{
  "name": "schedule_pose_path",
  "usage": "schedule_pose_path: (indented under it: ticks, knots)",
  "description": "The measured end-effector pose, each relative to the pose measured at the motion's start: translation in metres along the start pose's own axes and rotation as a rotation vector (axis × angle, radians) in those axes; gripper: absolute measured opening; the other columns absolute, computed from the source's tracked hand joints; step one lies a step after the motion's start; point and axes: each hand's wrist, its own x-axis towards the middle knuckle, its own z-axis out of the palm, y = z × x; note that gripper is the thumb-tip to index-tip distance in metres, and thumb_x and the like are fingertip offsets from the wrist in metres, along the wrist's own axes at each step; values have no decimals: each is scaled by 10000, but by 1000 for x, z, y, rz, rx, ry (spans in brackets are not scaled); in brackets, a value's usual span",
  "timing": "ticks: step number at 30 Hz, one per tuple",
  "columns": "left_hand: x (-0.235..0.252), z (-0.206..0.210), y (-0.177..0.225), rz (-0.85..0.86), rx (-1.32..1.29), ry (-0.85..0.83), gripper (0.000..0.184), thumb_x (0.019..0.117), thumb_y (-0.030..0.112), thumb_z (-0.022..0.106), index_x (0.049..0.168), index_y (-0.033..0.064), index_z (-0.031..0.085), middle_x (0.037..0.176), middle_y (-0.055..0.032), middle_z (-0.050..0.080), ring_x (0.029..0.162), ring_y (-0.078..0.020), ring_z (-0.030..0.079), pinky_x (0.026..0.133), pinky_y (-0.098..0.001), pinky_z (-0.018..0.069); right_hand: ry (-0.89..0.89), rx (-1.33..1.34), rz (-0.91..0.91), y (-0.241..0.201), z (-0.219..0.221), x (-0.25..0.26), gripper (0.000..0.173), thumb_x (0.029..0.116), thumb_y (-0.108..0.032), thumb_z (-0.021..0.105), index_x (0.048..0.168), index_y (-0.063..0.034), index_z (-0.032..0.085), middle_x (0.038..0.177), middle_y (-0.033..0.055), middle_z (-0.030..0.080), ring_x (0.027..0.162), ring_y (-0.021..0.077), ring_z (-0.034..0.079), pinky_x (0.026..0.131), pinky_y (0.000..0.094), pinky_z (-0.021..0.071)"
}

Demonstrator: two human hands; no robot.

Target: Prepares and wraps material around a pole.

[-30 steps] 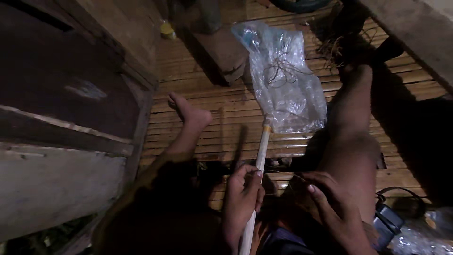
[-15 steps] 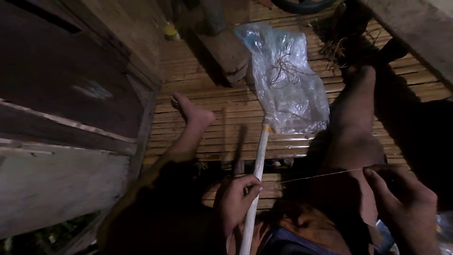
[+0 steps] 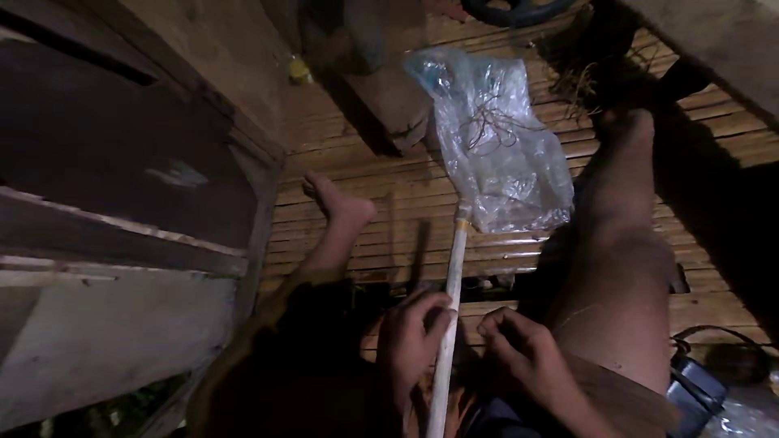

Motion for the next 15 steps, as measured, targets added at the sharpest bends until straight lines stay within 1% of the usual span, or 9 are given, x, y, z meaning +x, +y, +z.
schedule_pose_path:
  ticks: [2, 3, 5, 6, 7, 9, 11, 13, 15]
  knots:
    - [6, -7, -1, -261, 105, -61, 283, 1045, 233, 575, 1272, 105, 685, 1201, -78, 708, 1026, -206, 696, 923, -431, 557, -15, -168, 190, 14, -1, 2, 181, 992, -196, 573, 1026, -53, 680, 779, 11, 663, 641, 80, 620, 595, 287, 553]
    - [10, -7, -4, -386, 148, -108, 309, 1066, 227, 532, 1323, 107, 656, 1236, -106, 699, 1092, -249, 687, 975, -477, 533, -80, -208, 337, 20, 0, 7, 206, 1008, -183, 561, 1069, -25, 676, 836, 74, 679, 712, 168, 659, 676, 390, 575]
    - [15, -1, -16, -547, 175, -223, 328, 1090, 230, 467, 1342, 103, 636, 1209, -125, 699, 1057, -274, 692, 957, -499, 534, -227, -201, 577, 32, 7, 21, 242, 1034, -156, 558, 1151, 25, 668, 992, 177, 691, 897, 283, 682, 851, 498, 555]
    - [16, 2, -23, -576, 159, -282, 336, 1097, 243, 449, 1320, 85, 644, 1172, -135, 699, 997, -274, 701, 919, -494, 552, -267, -174, 628, 34, 12, 26, 249, 1036, -148, 561, 1170, 35, 662, 1031, 190, 686, 936, 288, 678, 882, 494, 548]
    - [16, 5, -26, -584, 133, -329, 348, 1102, 267, 441, 1283, 64, 658, 1118, -142, 703, 935, -268, 703, 878, -484, 561, -277, -127, 633, 31, 18, 30, 240, 1037, -139, 559, 1163, 37, 663, 1013, 176, 681, 901, 258, 672, 852, 456, 554]
    - [15, 8, -25, -550, 25, -348, 366, 1108, 304, 435, 1113, 35, 684, 910, -96, 668, 747, -193, 637, 730, -398, 543, -239, 96, 586, 22, 26, 36, 175, 1034, -119, 558, 1083, 15, 659, 881, 76, 635, 731, 124, 602, 687, 304, 527]
    - [14, 11, -26, -465, -191, -286, 350, 1101, 284, 470, 999, 24, 681, 756, -34, 594, 588, -102, 538, 579, -286, 489, -238, 370, 563, 18, 30, 41, 143, 1032, -115, 559, 1030, -21, 667, 811, 15, 634, 668, 66, 583, 608, 238, 501]
    - [13, 11, -27, -386, -378, -232, 273, 1085, 204, 509, 1020, 12, 692, 728, -10, 605, 520, -58, 523, 509, -222, 487, -270, 558, 564, 18, 35, 42, 124, 1037, -114, 537, 1003, -52, 639, 723, -9, 600, 535, 42, 504, 471, 199, 417]
    - [12, 8, -24, -335, -473, -205, 214, 1064, 110, 530, 1117, -12, 698, 781, -12, 649, 521, -35, 535, 506, -193, 491, -287, 649, 564, 18, 35, 41, 121, 1038, -116, 530, 1026, -55, 634, 707, -6, 586, 521, 52, 487, 468, 204, 411]
